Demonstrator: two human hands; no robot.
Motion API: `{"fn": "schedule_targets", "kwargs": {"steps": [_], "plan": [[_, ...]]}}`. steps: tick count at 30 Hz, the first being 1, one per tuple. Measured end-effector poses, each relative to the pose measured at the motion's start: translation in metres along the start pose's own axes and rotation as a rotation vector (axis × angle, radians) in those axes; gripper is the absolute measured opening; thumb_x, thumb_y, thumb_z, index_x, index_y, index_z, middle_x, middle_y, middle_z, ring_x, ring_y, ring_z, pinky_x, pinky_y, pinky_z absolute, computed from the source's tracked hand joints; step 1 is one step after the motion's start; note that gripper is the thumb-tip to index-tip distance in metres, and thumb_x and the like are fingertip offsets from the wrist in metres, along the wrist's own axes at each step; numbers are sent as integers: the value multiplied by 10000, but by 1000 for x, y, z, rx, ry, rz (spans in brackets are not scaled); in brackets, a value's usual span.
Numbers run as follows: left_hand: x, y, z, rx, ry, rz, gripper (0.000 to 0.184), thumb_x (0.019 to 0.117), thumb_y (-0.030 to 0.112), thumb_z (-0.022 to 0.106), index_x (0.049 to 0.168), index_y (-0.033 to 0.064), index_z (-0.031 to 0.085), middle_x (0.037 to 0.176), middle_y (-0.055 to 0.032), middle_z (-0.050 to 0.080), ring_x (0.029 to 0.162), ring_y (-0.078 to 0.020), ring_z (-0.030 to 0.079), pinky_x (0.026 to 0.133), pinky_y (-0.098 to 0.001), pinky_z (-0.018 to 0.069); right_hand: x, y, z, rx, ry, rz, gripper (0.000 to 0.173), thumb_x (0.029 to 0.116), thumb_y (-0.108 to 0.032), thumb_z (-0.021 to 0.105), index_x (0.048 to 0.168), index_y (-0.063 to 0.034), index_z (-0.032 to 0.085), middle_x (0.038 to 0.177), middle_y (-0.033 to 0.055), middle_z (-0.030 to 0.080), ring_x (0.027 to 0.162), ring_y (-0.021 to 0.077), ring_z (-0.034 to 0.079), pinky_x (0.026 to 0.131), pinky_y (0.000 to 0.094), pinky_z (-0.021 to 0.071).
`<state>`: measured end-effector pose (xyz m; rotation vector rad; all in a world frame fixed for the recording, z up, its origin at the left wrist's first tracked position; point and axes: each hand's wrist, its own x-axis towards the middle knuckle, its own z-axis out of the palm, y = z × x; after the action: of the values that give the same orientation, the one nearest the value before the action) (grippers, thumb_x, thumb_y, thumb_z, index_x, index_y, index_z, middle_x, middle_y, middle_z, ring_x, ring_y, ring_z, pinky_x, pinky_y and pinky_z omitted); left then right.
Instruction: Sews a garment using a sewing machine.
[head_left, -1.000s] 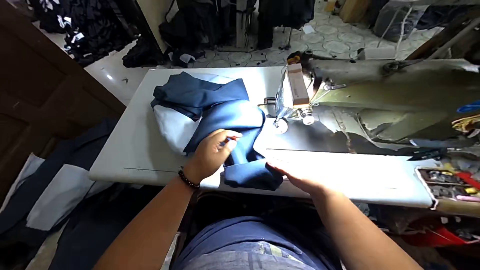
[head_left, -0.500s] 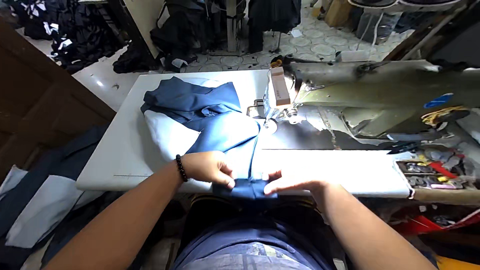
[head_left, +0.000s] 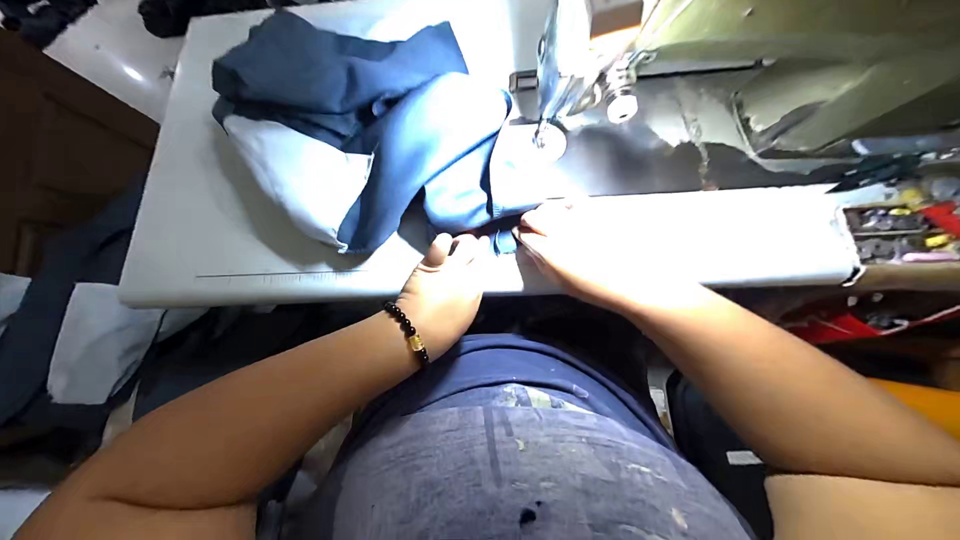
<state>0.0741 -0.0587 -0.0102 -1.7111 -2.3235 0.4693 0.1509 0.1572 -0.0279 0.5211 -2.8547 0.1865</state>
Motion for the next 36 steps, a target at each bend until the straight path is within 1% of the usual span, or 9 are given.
{"fn": "schedule_targets", "kwargs": {"steps": [2,5,8,14,16,19,25,30,36], "plan": [[9,-7,2,-85,104,65,346,958,-22,531,1250,9,712,1150,-98,723,1120,-233,628,1042,-394,395,-1,2,1,-13,-9,6,265,1005,-86,483,1171,-58,688,1008,153,663,951,352,652,812,531,481],[28,-27,1,-307,62,149,160,949,-16,537,1008,-32,685,976,-179,693,995,-337,679,906,-473,506,-3,2,5,58,20,35,436,1013,-90,482,1399,-225,631,991,149,644,923,348,633,752,493,483],[38,-41,8,-522,-54,100,187,980,38,520,1065,-10,679,1062,-188,649,1047,-369,665,784,-492,578,-8,2,10,115,23,42,405,1020,-102,484,1358,-221,671,1041,161,643,983,359,622,808,512,481],[42,-27,5,-546,-149,-113,387,964,50,554,1343,-23,583,1288,-224,563,987,-376,676,779,-483,586,-8,0,8,109,7,-11,276,1013,-54,491,1158,-99,721,1064,163,647,1023,357,619,852,504,472],[44,-24,2,-520,-161,-119,353,980,62,546,1315,-46,578,1312,-221,551,952,-359,688,762,-464,594,-6,0,5,128,-3,-27,259,994,-18,495,1115,-53,721,1174,175,651,1079,364,614,879,513,466],[46,-20,-4,-476,-194,-90,333,987,44,546,1280,-110,586,1285,-237,564,1121,-389,631,835,-460,582,-3,1,2,118,-1,-65,248,971,1,486,1037,-18,725,1311,162,658,1139,354,630,914,526,467],[51,-25,-4,-484,-177,-44,216,984,52,538,1115,-86,639,1189,-212,574,1116,-368,618,831,-431,573,-2,1,7,131,12,10,384,1021,-61,432,1307,-132,679,1021,121,672,972,326,628,785,456,483],[56,-29,-9,-541,-246,-100,269,963,91,580,1193,-49,583,1202,-225,564,1081,-378,643,836,-472,566,-6,1,6,119,-11,-27,276,1020,-63,450,1125,-79,704,1152,135,670,1054,350,623,835,500,476],[59,-29,-10,-577,-303,-142,553,912,128,616,1440,19,491,1417,-225,460,894,-330,680,712,-466,568,-9,1,9,131,20,-53,341,997,-17,451,1188,-55,731,1298,106,693,1152,323,629,935,487,453]]}}
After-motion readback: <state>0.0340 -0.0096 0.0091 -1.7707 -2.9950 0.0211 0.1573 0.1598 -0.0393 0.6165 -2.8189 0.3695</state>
